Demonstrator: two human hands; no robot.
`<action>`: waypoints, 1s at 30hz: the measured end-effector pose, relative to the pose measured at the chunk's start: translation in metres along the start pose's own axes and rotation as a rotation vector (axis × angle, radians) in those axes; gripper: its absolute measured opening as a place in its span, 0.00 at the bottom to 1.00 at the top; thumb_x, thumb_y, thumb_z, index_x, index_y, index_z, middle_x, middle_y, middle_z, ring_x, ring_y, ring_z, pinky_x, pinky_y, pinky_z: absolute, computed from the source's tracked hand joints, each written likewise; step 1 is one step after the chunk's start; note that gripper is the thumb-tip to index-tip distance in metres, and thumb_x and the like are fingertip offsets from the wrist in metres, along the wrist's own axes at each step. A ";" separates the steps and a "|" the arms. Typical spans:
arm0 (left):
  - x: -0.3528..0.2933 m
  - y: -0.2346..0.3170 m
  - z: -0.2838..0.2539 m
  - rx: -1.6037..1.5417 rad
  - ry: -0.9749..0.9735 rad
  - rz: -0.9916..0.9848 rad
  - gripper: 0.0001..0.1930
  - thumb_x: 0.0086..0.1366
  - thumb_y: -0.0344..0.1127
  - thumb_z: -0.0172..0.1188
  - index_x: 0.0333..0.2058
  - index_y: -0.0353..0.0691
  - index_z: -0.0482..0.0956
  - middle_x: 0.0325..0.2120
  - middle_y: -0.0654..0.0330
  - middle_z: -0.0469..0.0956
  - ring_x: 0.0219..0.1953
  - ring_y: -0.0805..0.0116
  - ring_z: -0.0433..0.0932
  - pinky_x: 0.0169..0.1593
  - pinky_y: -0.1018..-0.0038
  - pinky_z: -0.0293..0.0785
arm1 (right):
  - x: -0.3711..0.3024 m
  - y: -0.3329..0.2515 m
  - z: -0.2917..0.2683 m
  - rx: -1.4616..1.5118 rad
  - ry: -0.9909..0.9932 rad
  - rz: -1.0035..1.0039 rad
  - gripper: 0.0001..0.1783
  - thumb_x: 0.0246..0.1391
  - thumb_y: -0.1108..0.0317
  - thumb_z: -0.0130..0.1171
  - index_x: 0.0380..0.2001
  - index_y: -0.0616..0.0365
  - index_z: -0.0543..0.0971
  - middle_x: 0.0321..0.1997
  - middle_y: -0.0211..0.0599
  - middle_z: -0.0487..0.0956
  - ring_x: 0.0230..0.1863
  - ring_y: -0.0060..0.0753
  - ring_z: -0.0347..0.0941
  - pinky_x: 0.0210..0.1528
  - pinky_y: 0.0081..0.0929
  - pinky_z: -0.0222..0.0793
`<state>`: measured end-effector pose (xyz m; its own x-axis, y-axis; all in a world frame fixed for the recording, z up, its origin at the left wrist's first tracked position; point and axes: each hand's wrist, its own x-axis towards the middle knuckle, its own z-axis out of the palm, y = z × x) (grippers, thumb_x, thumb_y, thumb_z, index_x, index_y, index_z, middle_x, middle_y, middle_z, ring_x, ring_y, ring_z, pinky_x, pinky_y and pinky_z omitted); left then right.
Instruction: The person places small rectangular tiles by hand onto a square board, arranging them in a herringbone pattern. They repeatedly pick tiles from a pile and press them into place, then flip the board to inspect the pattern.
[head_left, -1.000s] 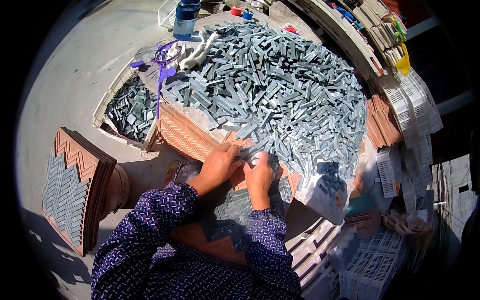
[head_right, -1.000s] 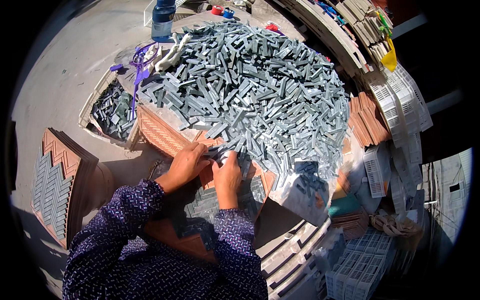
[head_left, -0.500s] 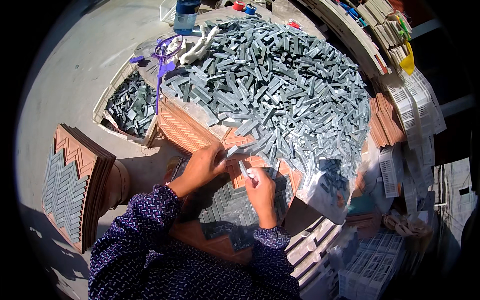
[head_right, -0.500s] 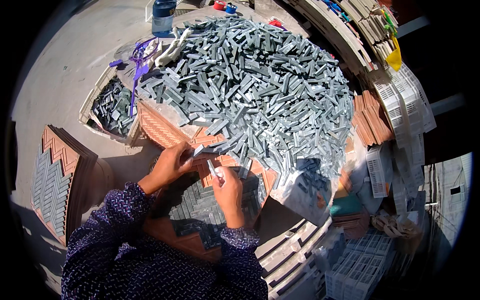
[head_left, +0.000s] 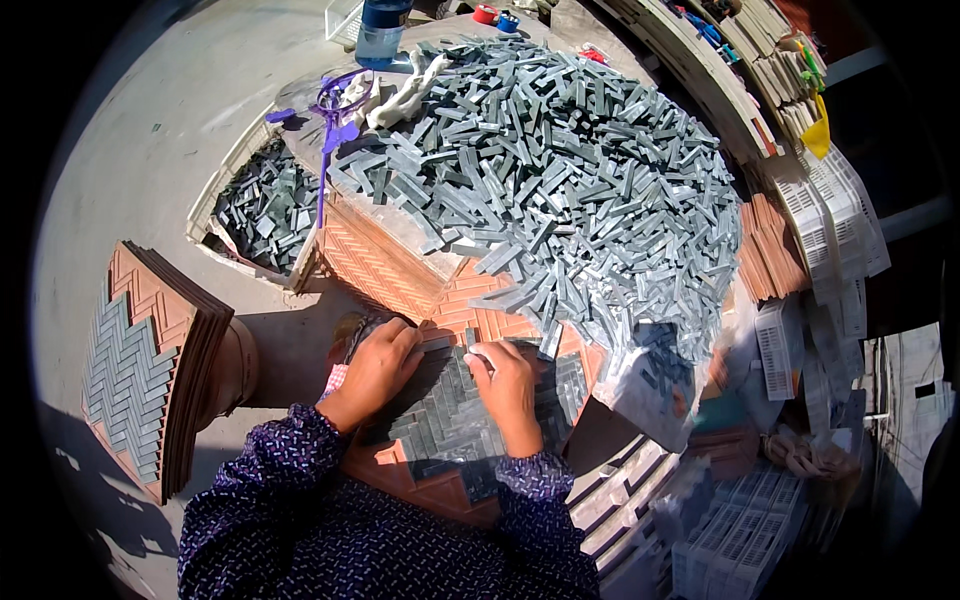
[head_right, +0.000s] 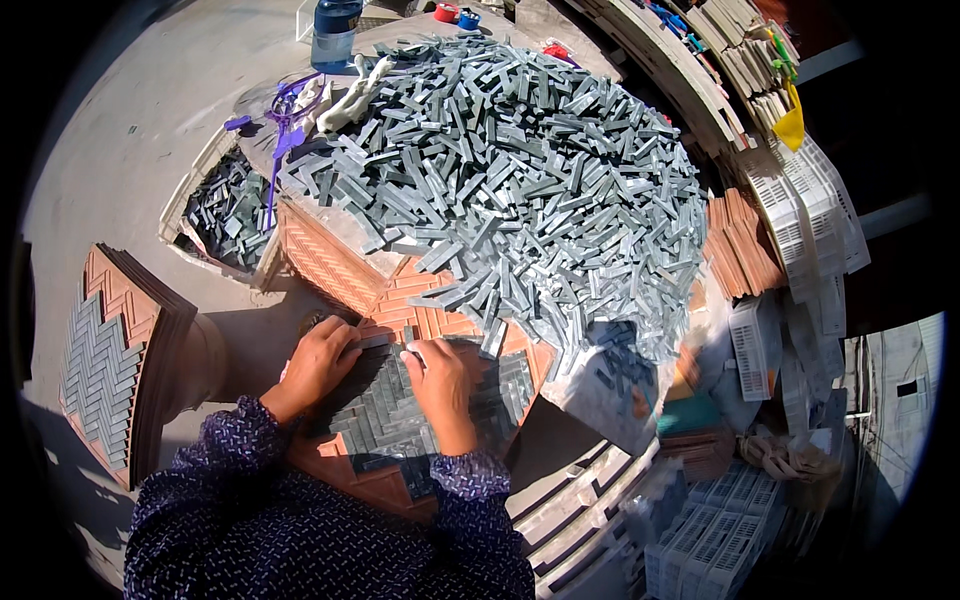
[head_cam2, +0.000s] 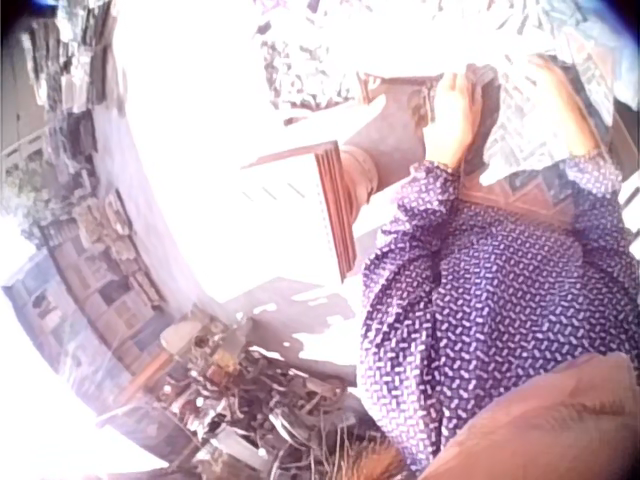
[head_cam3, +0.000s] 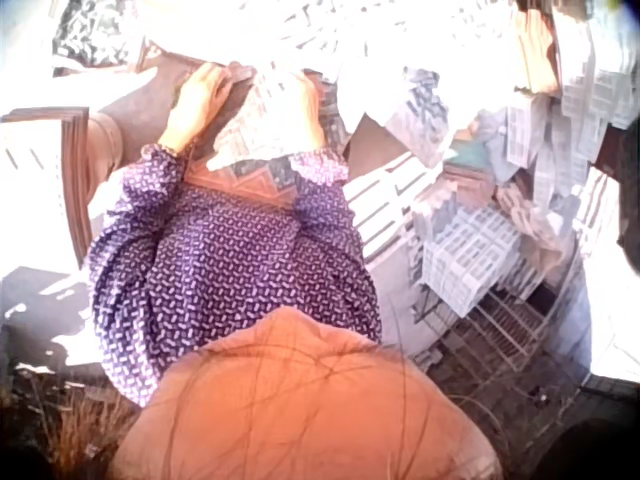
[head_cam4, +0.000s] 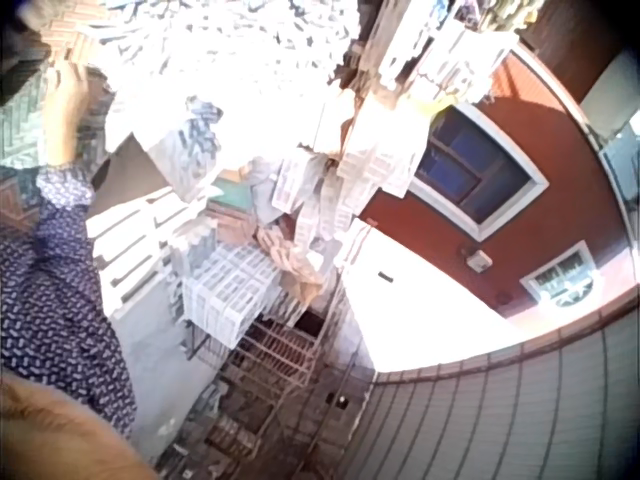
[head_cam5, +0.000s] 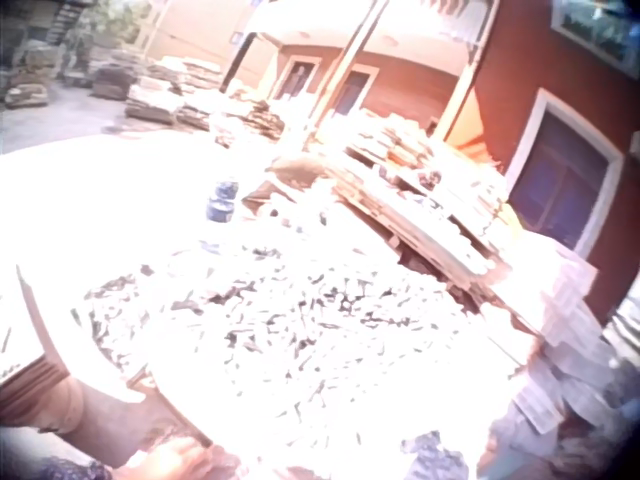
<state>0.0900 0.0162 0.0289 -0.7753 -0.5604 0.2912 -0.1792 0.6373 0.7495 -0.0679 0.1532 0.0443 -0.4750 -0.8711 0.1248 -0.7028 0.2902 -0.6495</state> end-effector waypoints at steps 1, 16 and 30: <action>-0.001 -0.001 0.000 -0.002 0.003 -0.002 0.10 0.51 0.26 0.63 0.33 0.36 0.74 0.30 0.53 0.72 0.35 0.50 0.74 0.38 0.62 0.72 | 0.000 0.000 0.002 0.002 0.010 -0.019 0.17 0.47 0.75 0.61 0.42 0.58 0.74 0.37 0.46 0.78 0.37 0.50 0.75 0.38 0.38 0.71; 0.003 -0.002 0.001 -0.017 -0.023 0.008 0.09 0.52 0.26 0.62 0.34 0.36 0.75 0.30 0.53 0.73 0.35 0.50 0.74 0.38 0.62 0.72 | 0.023 -0.002 -0.019 0.024 -0.241 -0.104 0.23 0.47 0.79 0.58 0.50 0.60 0.73 0.43 0.48 0.75 0.43 0.53 0.72 0.44 0.39 0.69; 0.009 0.001 0.001 0.053 -0.049 0.122 0.10 0.53 0.26 0.61 0.36 0.35 0.76 0.31 0.53 0.73 0.35 0.51 0.74 0.39 0.63 0.72 | 0.011 -0.002 -0.004 0.094 -0.040 0.016 0.23 0.42 0.77 0.65 0.46 0.61 0.76 0.35 0.44 0.78 0.30 0.38 0.75 0.33 0.28 0.71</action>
<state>0.0823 0.0124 0.0313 -0.8216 -0.4516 0.3479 -0.1126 0.7268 0.6776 -0.0739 0.1441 0.0500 -0.4630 -0.8824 0.0844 -0.6417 0.2680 -0.7186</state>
